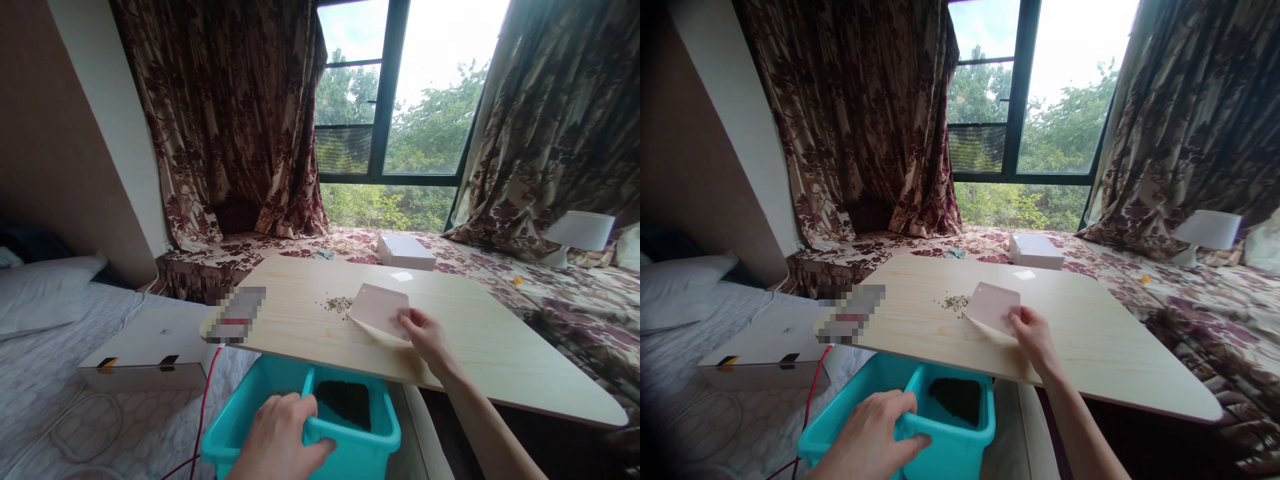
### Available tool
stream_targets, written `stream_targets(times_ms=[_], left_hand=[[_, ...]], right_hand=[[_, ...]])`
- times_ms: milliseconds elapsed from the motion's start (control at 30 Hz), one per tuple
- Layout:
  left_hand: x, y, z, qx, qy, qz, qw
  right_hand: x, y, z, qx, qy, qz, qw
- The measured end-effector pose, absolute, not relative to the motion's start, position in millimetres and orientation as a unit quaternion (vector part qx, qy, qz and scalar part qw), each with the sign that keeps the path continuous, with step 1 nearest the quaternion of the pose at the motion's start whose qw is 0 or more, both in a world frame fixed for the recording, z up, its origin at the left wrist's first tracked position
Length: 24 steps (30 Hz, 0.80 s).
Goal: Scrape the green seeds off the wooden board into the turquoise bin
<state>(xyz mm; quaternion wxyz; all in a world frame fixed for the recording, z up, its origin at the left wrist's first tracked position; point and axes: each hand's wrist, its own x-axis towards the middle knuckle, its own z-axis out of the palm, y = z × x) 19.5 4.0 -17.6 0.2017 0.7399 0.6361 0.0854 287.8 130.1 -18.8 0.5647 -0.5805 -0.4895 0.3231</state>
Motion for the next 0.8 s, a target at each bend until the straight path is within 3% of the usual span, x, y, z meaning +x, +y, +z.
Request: stream_targets(times_ms=[800], left_hand=[[19, 2, -17, 0.743, 0.632, 0.113, 0.189]], right_hand=[[279, 126, -14, -0.596, -0.500, 0.312, 0.545]])
